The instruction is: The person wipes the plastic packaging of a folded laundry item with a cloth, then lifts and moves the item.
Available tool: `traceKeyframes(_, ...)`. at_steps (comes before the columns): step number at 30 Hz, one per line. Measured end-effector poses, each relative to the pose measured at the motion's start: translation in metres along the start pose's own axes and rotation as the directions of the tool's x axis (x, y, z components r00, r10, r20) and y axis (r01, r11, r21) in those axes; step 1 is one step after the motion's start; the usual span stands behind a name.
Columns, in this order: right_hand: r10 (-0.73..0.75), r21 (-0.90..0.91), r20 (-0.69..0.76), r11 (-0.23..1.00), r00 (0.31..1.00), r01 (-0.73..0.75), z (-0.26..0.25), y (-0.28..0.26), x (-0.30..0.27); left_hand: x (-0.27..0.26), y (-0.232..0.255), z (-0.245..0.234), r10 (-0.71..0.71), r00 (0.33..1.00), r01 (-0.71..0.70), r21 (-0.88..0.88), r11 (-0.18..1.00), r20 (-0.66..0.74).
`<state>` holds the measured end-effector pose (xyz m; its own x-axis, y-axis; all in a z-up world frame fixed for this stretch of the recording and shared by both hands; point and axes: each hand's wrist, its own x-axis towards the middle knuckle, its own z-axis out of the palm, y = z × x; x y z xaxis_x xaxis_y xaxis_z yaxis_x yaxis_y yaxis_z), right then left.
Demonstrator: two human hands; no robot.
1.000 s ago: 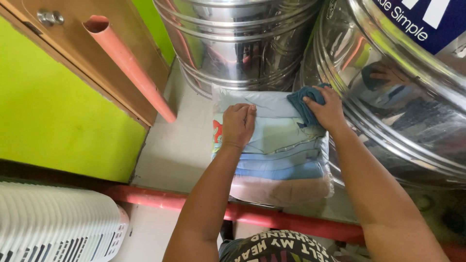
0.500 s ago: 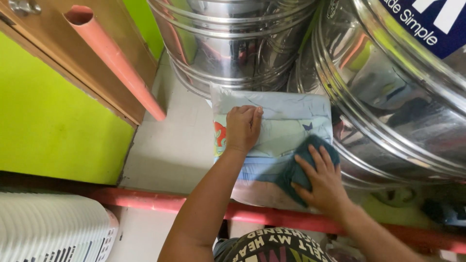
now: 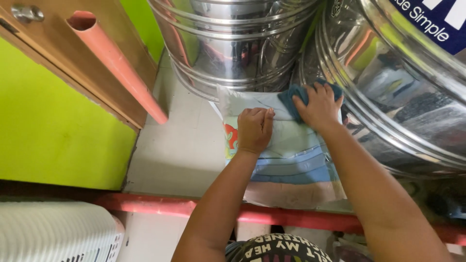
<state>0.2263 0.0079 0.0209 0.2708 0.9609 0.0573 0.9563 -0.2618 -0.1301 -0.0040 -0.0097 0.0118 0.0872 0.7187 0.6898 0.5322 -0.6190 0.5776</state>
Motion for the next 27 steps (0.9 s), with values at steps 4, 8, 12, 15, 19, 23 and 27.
traceKeyframes(4, -0.207, -0.001, -0.103, 0.978, 0.973, 0.208, -0.003, -0.011, -0.095, 0.0, 0.0, -0.001, 0.011, 1.0, -0.012, -0.052, 0.999, -0.003)
traceKeyframes(8, -0.335, -0.006, -0.042, 0.942, 0.941, 0.335, -0.006, -0.025, -0.199, -0.001, -0.007, 0.008, 0.034, 0.999, -0.036, -0.066, 0.997, -0.035)
traceKeyframes(12, -0.35, -0.012, 0.02, 0.937, 0.937, 0.35, -0.001, -0.024, -0.206, -0.002, -0.005, 0.007, 0.014, 1.0, -0.014, -0.069, 0.997, 0.002)
traceKeyframes(15, -0.386, -0.04, -0.028, 0.922, 0.922, 0.385, -0.006, -0.028, -0.161, 0.002, -0.001, 0.001, -0.026, 1.0, 0.028, -0.137, 0.99, 0.015)
traceKeyframes(19, -0.336, 0.024, -0.09, 0.94, 0.938, 0.339, 0.005, -0.035, -0.07, 0.002, -0.003, -0.001, -0.035, 0.999, 0.035, -0.163, 0.986, 0.004)
traceKeyframes(23, -0.096, 0.031, 0.065, 0.995, 0.993, 0.094, 0.021, -0.046, 0.014, 0.005, -0.003, -0.002, 0.021, 0.997, -0.032, -0.156, 0.987, -0.073)
traceKeyframes(27, -0.067, 0.012, 0.063, 0.998, 0.996, 0.067, 0.015, -0.058, 0.0, 0.005, 0.001, -0.008, 0.005, 0.997, -0.019, -0.199, 0.98, -0.071)
